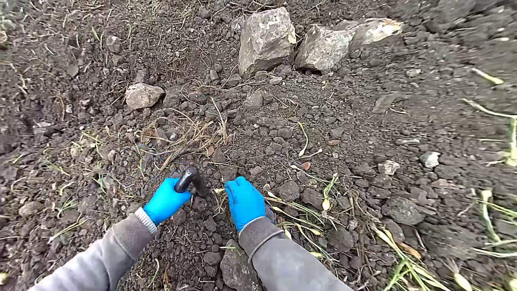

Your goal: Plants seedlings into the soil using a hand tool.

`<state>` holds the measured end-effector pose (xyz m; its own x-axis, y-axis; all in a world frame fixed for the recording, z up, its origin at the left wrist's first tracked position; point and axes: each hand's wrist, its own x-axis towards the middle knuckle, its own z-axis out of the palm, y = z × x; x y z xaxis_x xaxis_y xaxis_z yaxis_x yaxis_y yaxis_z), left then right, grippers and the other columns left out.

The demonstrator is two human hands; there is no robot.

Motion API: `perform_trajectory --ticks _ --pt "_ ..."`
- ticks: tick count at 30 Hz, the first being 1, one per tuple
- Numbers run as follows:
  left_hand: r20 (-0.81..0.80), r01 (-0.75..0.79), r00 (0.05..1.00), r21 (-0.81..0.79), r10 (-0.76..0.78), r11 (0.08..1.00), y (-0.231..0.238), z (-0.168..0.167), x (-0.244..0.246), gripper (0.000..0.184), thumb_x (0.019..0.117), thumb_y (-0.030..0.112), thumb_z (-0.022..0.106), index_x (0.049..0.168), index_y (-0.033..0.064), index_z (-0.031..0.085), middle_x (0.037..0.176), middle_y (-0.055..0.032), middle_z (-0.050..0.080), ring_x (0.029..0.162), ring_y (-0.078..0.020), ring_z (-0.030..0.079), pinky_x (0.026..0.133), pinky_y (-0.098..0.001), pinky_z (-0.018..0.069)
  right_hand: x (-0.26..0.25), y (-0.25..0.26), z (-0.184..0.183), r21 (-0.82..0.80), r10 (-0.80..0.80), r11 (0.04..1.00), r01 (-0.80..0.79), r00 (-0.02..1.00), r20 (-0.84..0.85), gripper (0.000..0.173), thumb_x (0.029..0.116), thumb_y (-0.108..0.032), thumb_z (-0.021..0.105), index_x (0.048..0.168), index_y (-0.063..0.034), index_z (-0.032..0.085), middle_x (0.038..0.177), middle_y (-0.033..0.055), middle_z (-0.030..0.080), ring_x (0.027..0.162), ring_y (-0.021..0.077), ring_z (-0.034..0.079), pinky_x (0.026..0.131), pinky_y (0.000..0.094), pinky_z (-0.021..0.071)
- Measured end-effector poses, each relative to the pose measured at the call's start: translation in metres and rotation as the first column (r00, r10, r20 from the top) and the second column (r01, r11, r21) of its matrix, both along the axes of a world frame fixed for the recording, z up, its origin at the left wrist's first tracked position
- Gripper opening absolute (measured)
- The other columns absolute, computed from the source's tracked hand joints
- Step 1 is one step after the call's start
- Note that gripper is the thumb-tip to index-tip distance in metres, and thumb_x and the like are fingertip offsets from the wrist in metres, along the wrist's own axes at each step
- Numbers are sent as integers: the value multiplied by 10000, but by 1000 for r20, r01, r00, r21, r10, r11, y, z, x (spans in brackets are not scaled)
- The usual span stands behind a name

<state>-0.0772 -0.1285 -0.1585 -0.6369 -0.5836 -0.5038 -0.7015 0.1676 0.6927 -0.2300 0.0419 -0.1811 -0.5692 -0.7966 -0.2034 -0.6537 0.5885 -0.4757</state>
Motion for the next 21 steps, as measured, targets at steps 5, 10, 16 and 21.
perform_trajectory --ticks 5,10,16,21 --pt "-88 -77 993 -3 76 997 14 42 18 166 804 168 675 666 152 586 515 32 483 429 -94 445 433 -297 371 22 -65 -42 317 202 912 -259 958 202 262 1000 -53 565 1186 -106 742 1323 133 644 1186 341 646 973 516 549" --pt "-206 -163 966 -11 157 987 25 3 46 102 785 174 667 705 158 606 528 47 513 427 -79 464 423 -278 397 37 -45 -58 237 165 950 -204 971 174 284 1022 -189 590 1268 -108 707 1391 133 601 1280 333 574 1051 504 487" --pt "-215 -196 957 0 192 981 23 19 45 77 767 201 682 769 138 637 535 38 524 412 -92 458 403 -281 395 14 127 -59 -98 -273 962 255 918 -288 382 930 -208 626 1269 -60 723 1264 214 694 1181 428 657 965 577 537" --pt "-328 -240 923 -79 202 968 59 11 53 62 743 193 668 753 141 636 547 80 510 436 -55 469 432 -268 419 -15 166 -42 466 -390 816 343 921 5 407 1049 -255 559 1408 -70 614 1412 209 601 1331 388 561 1114 547 439"
